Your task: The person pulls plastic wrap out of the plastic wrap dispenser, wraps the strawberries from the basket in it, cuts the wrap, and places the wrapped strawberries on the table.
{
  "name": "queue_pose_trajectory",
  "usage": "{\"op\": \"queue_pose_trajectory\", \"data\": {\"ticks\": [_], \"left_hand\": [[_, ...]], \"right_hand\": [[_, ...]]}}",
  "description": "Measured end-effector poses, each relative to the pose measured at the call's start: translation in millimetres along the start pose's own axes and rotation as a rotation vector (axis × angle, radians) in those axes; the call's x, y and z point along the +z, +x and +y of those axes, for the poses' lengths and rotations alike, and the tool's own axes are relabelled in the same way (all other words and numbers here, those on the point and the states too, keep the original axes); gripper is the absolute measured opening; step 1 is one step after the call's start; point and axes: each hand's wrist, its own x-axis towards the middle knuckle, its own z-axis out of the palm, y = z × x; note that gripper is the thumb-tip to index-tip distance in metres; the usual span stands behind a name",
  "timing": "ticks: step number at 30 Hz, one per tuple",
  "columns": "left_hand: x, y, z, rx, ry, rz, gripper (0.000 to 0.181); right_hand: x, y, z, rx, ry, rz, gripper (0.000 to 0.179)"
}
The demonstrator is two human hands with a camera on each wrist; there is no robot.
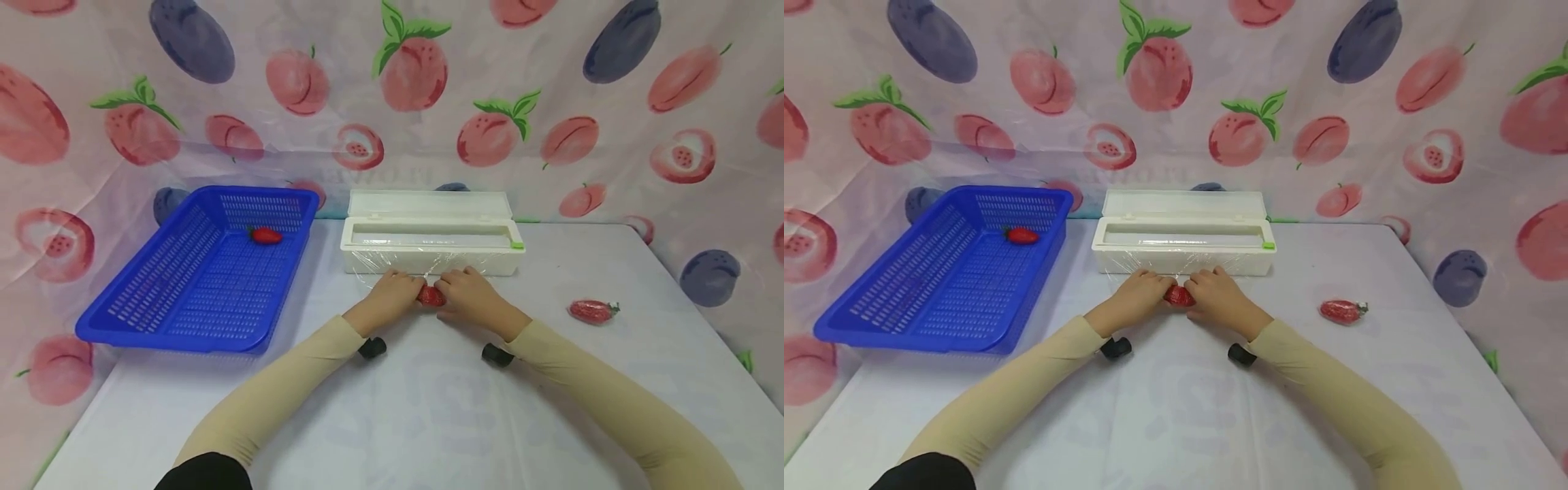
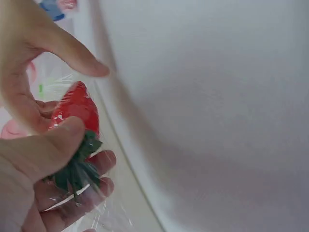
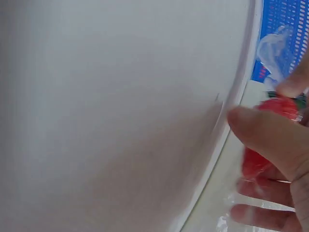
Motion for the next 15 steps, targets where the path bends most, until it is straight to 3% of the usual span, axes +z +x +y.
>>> {"op": "queue_pose_trajectory", "data": {"ticks": [3,6,11,13,15], "left_hand": [[-6.7,-6.0,-0.9,0.006,-0.043,0.012,0.033],[-10.3,-14.3,-5.8,0.022,-0.017,0.064,0.035],[-14.1,-27.1,-18.7,-0.018,0.133,0.140,0.040],[-17.5,-29.2,-19.8,-0.043,0.141,0.146,0.049],[-21.6,-28.9,-16.7,-0.031,0.092,0.144,0.057]], "right_hand": [[-2,-2.2,-1,-0.016,-0.046,0.073,0.036],[-5,-2.9,-1,-0.031,-0.079,0.123,0.033],[-12,-4.5,-1,-0.031,-0.074,0.132,0.031],[-15,-6.0,-1,-0.025,-0.056,0.125,0.031],[-16,-7.4,-1,-0.023,-0.042,0.119,0.032]]}}
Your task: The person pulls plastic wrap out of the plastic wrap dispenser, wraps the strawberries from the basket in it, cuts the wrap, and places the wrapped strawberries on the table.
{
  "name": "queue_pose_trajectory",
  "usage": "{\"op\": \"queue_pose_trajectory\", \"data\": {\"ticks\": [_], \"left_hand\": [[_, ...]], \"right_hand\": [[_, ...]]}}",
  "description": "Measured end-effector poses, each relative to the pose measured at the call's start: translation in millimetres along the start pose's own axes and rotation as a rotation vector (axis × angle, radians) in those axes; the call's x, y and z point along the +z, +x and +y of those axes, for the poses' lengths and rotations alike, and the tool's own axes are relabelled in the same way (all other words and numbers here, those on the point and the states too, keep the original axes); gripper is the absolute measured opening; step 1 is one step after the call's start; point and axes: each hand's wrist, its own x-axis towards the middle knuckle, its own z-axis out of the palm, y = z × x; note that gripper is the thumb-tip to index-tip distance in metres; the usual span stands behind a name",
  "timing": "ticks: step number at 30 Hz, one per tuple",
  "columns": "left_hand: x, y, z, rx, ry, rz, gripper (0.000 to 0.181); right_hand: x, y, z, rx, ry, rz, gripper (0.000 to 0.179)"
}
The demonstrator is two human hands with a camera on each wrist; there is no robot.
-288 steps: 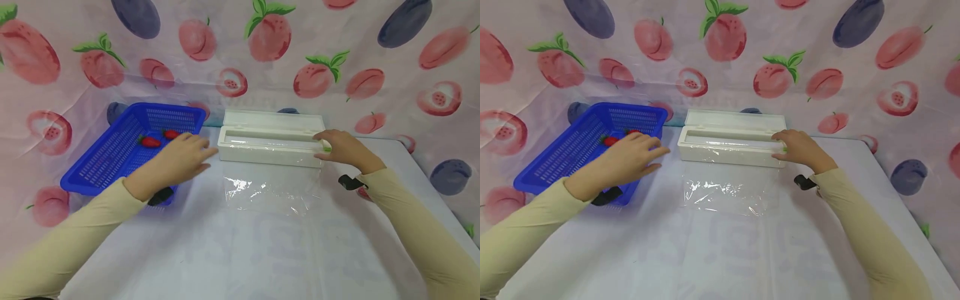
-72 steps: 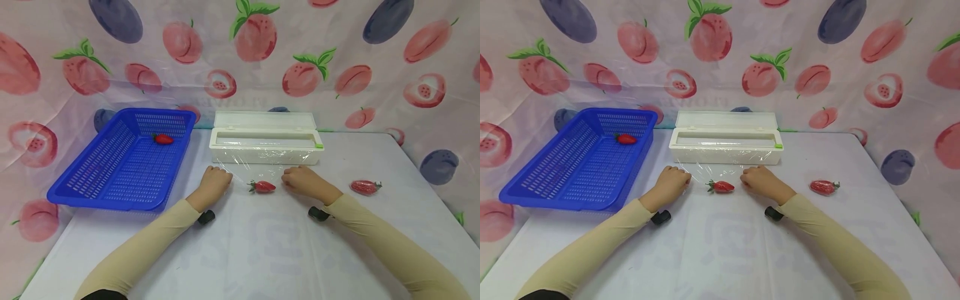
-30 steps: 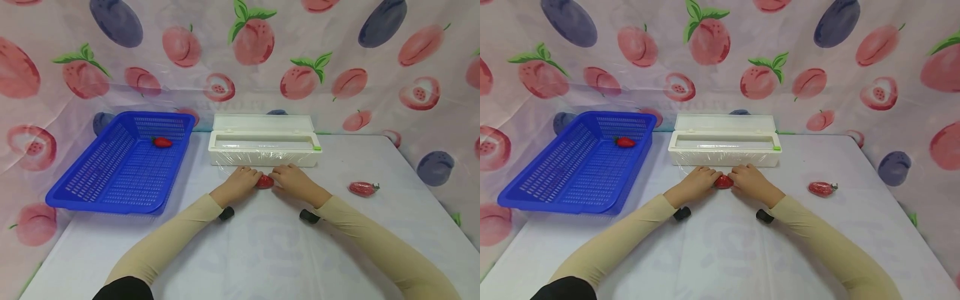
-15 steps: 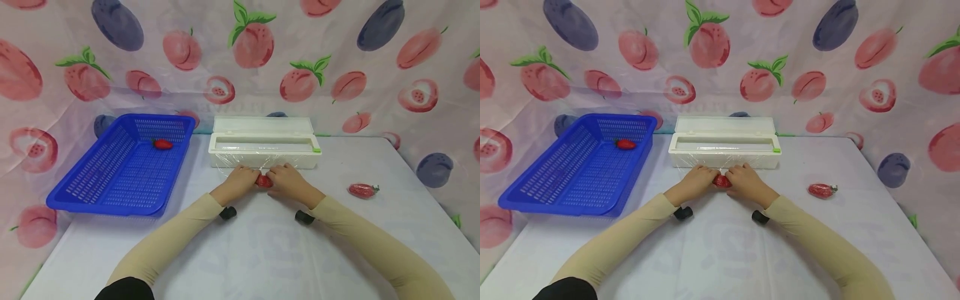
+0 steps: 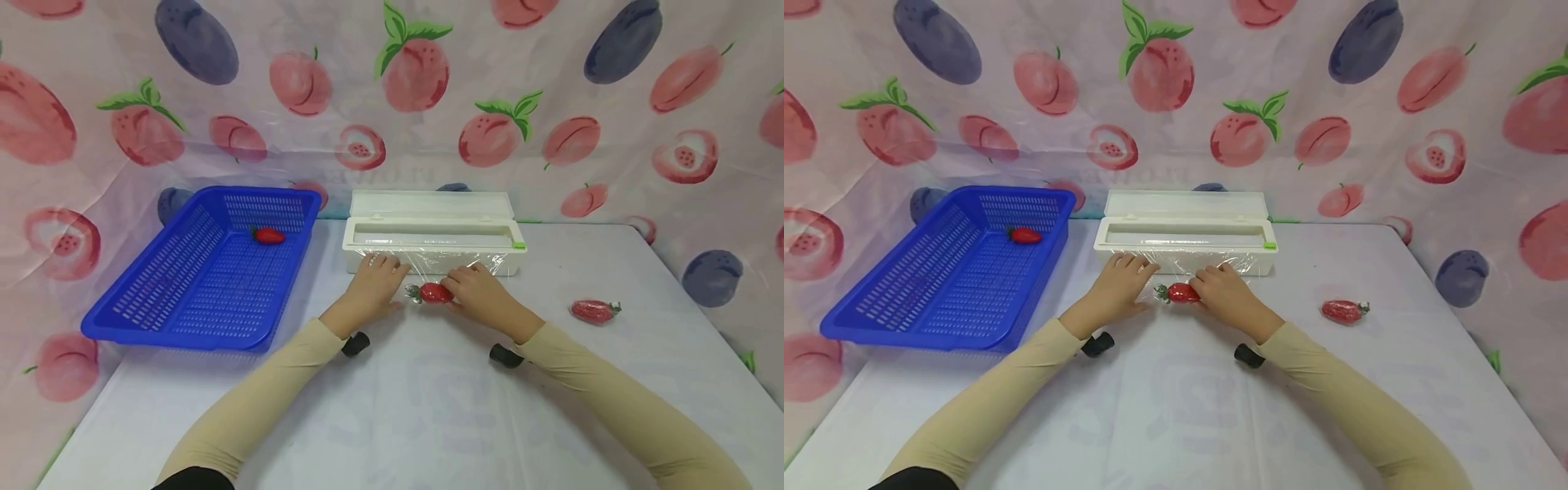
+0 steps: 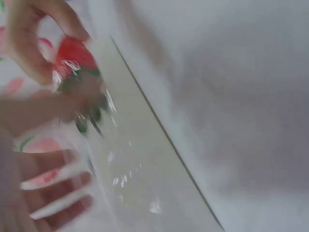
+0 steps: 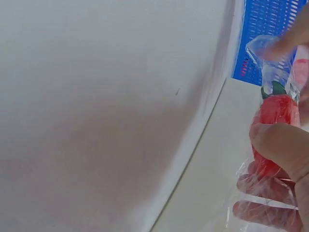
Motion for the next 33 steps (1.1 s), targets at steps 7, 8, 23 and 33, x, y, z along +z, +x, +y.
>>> {"op": "queue_pose_trajectory", "data": {"ticks": [7,8,23,33], "left_hand": [[-0.6,9.9,19.2,0.075,-0.099,-0.016,0.046],[1.3,11.0,20.8,0.062,-0.103,-0.013,0.042],[10.9,12.2,28.9,0.061,-0.034,-0.003,0.040],[14.7,17.0,20.0,-0.009,-0.124,-0.069,0.040]], "right_hand": [[0,0.9,-2,-0.024,0.044,0.050,0.034],[1,1.2,-3,-0.028,0.053,0.056,0.033],[-1,-4.7,-1,0.020,0.163,-0.029,0.040],[4,1.9,3,0.116,0.256,-0.012,0.030]]}}
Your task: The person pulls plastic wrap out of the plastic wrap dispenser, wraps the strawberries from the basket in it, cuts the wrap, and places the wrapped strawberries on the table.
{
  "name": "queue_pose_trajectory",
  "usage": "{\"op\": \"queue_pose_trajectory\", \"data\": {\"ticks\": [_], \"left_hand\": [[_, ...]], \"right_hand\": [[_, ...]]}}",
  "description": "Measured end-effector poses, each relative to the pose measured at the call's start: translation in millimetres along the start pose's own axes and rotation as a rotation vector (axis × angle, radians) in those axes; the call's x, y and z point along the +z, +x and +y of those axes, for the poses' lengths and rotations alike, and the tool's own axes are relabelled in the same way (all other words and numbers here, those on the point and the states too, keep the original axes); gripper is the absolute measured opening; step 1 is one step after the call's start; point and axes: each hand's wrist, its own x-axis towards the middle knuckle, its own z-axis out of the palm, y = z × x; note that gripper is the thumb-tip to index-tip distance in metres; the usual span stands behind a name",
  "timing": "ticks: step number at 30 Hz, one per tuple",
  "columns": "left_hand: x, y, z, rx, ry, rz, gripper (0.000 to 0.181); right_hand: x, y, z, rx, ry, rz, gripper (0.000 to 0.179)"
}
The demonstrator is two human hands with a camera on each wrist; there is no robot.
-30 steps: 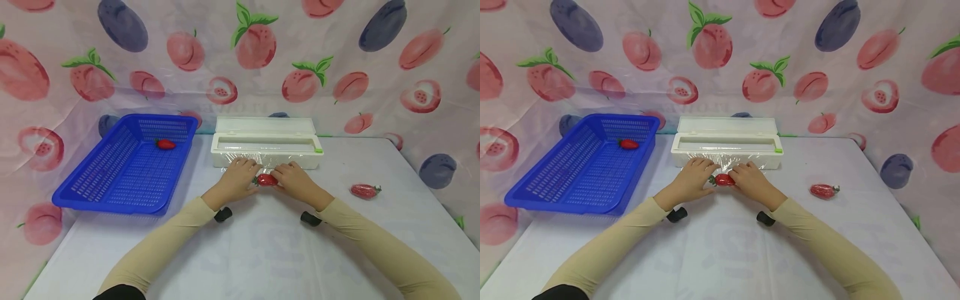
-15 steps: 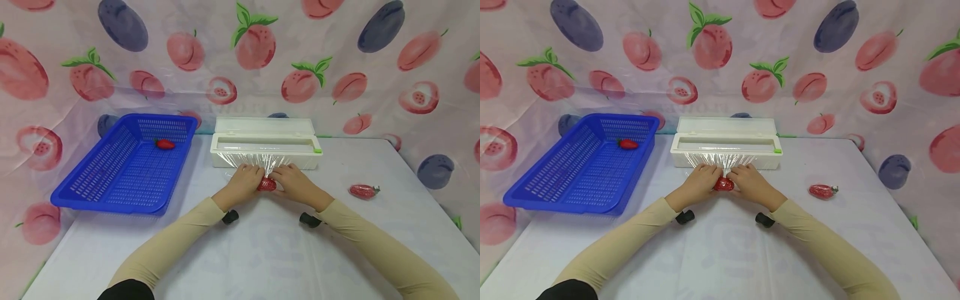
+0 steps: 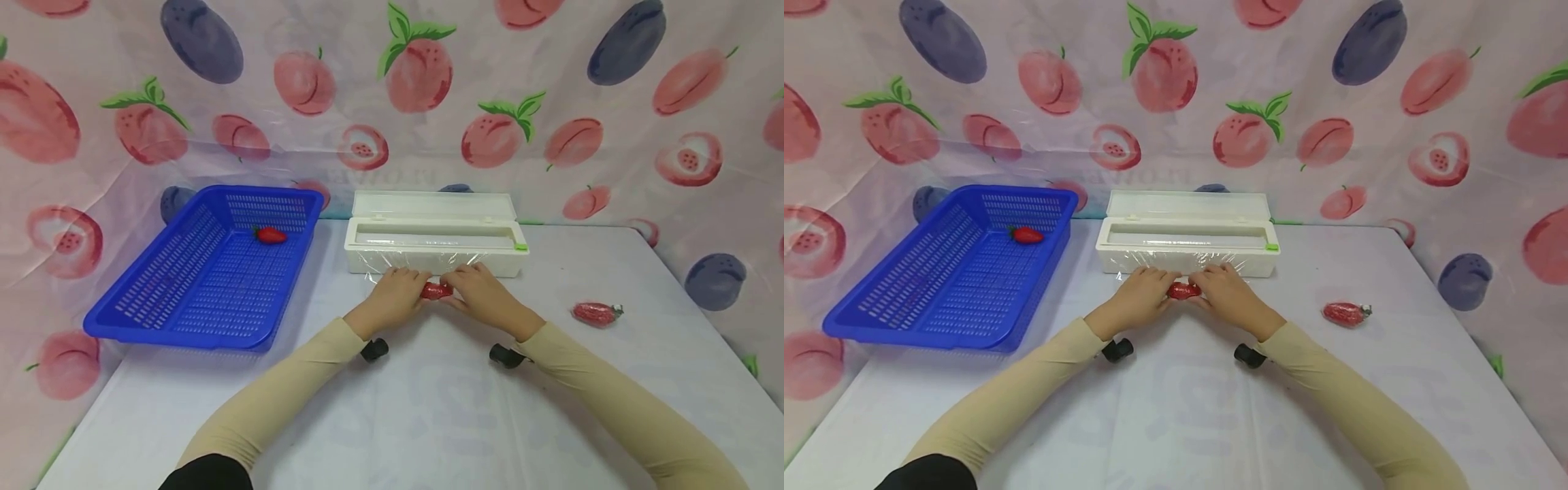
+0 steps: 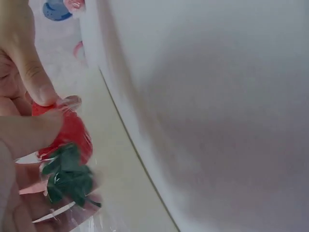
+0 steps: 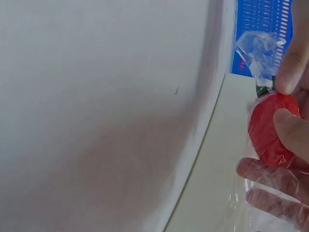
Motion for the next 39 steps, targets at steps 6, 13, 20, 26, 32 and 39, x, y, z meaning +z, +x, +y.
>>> {"op": "queue_pose_trajectory", "data": {"ticks": [6,13,20,26,32,39], "left_hand": [[-0.2,4.4,-6.2,0.034,0.130,0.162,0.035],[-6.3,12.0,-11.6,-0.032,-0.012,0.044,0.035],[-7.6,11.8,-15.7,-0.074,-0.105,0.019,0.045],[-1.9,14.4,-16.6,0.004,0.124,0.178,0.045],[-0.1,25.1,-19.8,0.087,0.204,0.208,0.015],[0.1,31.8,-25.4,0.093,0.098,0.131,0.019]], "right_hand": [[1,3.7,5,0.008,-0.048,0.005,0.026],[3,9.6,9,-0.093,-0.186,0.085,0.049],[7,17.9,15,-0.211,-0.300,0.239,0.045],[10,17.8,22,-0.151,-0.245,0.201,0.047],[12,17.8,25,-0.143,-0.241,0.169,0.045],[12,17.7,32,-0.129,-0.296,0.143,0.039]]}}
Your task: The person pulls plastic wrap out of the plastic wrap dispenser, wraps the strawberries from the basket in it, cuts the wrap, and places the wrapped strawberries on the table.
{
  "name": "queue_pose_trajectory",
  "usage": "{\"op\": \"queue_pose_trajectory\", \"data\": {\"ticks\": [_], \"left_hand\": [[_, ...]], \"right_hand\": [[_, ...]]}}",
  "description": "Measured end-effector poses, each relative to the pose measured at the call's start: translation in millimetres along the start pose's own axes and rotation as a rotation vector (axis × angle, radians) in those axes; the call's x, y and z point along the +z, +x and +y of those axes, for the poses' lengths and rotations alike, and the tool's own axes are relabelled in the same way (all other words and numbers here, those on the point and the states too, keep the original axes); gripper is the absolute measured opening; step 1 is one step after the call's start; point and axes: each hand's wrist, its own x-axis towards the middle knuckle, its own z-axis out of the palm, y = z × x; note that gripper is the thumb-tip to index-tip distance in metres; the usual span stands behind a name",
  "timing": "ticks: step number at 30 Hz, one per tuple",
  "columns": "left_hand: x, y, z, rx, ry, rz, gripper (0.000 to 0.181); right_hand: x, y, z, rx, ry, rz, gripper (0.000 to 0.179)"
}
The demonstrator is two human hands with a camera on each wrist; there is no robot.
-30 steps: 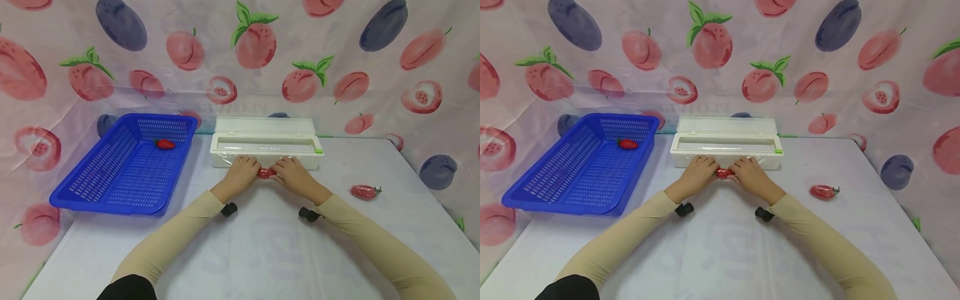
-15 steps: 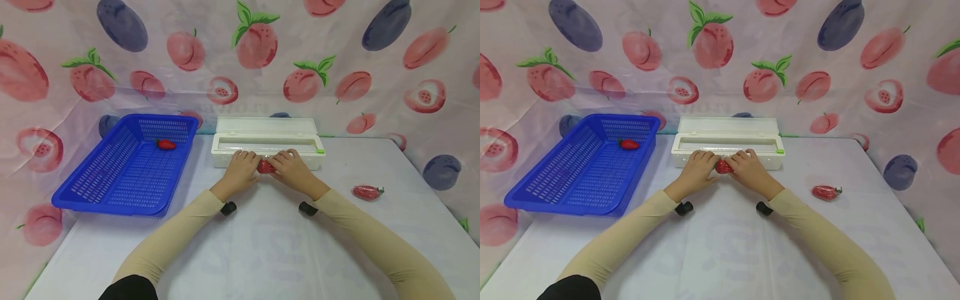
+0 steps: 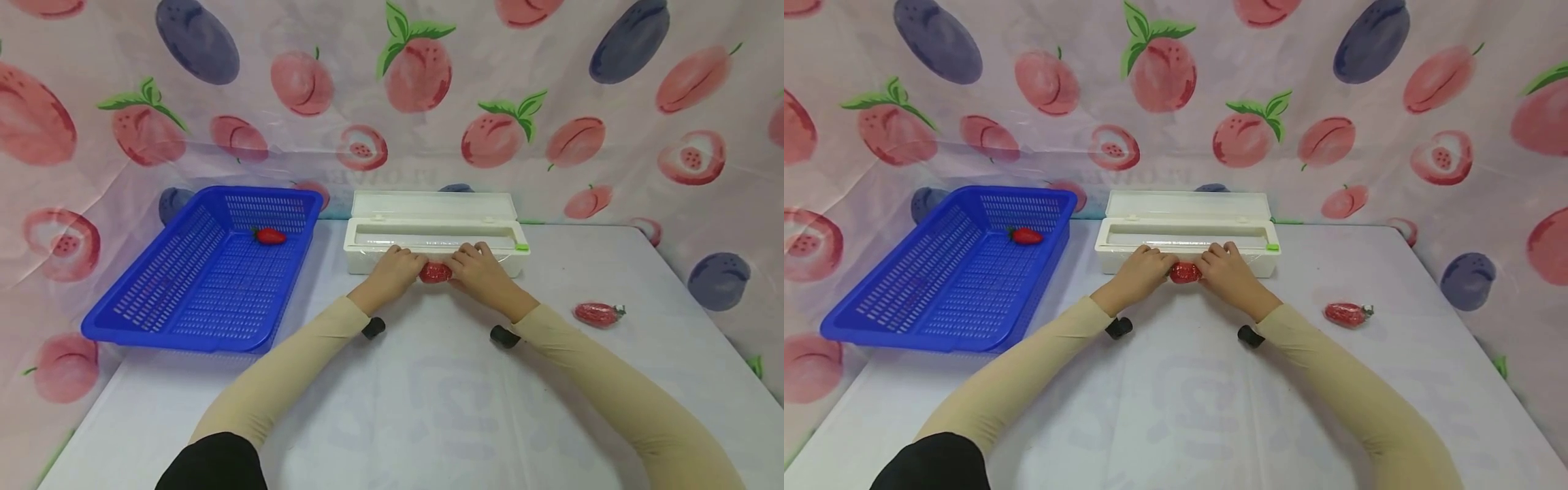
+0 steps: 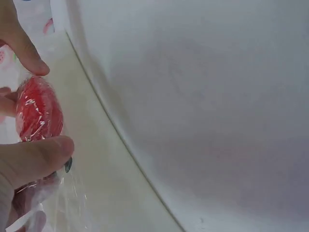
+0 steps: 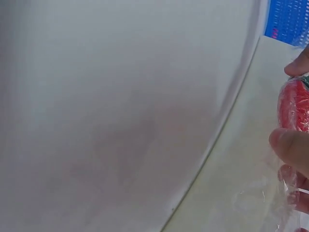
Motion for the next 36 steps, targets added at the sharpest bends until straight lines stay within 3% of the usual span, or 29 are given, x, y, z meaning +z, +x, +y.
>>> {"op": "queue_pose_trajectory", "data": {"ticks": [10,17,20,27,32,36], "left_hand": [[0.4,-1.6,-3.3,0.021,-0.095,-0.081,0.018],[7.5,1.6,-0.3,0.023,-0.005,-0.159,0.012],[6.4,1.2,0.1,0.026,-0.029,-0.169,0.014],[4.8,-2.6,-3.2,0.014,-0.085,-0.214,0.027],[2.9,-8.3,-2.6,0.005,-0.118,-0.209,0.035],[0.6,-11.5,-0.9,0.012,-0.127,-0.193,0.034]], "right_hand": [[4,1.8,1,-0.036,0.025,-0.035,0.021],[8,4.2,-4,-0.096,-0.066,-0.117,0.005],[9,3.4,-4,-0.113,-0.086,-0.117,0.003],[7,-0.4,-5,-0.111,-0.108,-0.163,0.007],[-2,-6.4,-4,-0.055,-0.044,-0.239,0.029],[-13,-10.3,2,-0.016,0.040,-0.225,0.039]]}}
